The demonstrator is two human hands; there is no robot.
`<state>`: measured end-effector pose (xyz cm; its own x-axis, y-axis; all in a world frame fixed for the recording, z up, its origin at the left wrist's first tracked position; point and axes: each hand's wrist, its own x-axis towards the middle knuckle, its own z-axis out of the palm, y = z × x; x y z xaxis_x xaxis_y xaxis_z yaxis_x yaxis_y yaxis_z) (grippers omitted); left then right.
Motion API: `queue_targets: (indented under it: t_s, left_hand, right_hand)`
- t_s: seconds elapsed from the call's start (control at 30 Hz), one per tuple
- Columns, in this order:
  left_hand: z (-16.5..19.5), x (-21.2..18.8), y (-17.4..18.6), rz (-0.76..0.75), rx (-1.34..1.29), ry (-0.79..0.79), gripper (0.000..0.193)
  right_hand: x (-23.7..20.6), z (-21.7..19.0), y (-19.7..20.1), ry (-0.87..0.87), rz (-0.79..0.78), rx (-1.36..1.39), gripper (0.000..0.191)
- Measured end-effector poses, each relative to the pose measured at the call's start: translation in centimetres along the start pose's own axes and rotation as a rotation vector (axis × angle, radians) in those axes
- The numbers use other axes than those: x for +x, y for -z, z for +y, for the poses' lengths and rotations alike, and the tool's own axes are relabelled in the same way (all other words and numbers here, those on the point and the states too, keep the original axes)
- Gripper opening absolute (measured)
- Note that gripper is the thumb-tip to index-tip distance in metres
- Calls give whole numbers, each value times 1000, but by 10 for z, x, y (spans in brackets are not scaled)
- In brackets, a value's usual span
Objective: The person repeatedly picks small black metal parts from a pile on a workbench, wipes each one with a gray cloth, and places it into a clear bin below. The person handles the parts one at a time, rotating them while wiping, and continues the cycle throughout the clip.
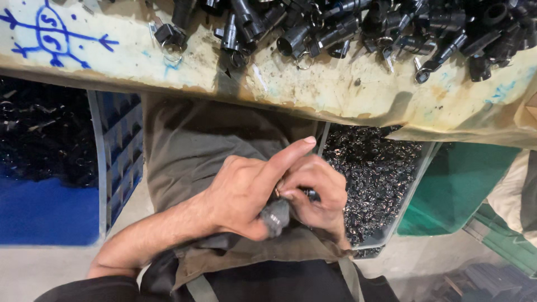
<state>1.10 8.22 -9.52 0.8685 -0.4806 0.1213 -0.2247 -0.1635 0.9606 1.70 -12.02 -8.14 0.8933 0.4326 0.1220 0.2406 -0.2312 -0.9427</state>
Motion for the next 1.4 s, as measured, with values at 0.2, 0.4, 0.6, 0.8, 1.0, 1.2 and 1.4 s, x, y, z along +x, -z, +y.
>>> queue_targets:
  t_s: [0.2,0.4,0.6,0.8,1.0,1.2,1.4]
  left_hand:
    - [-9,3,3,-42,-59,-20,110]
    - [-15,1,-2,-42,-76,-62,110]
    - [-14,-3,-3,12,-74,-48,79]
    - [-8,-5,-5,31,-95,-46,68]
    - [-18,-10,-4,110,-358,-175,70]
    - [-23,-8,-8,301,-341,-39,34]
    - [-7,-1,3,322,-41,-120,34]
  right_hand:
    - [5,2,5,-63,-65,20,12]
    - [3,10,7,-106,-86,34,14]
    - [3,19,7,-166,-125,158,12]
    - [2,31,11,-331,-152,530,13]
    - [-18,32,-3,-368,119,766,22]
    - [-35,53,-38,-547,202,857,50]
    - [-51,72,-52,-500,84,647,41]
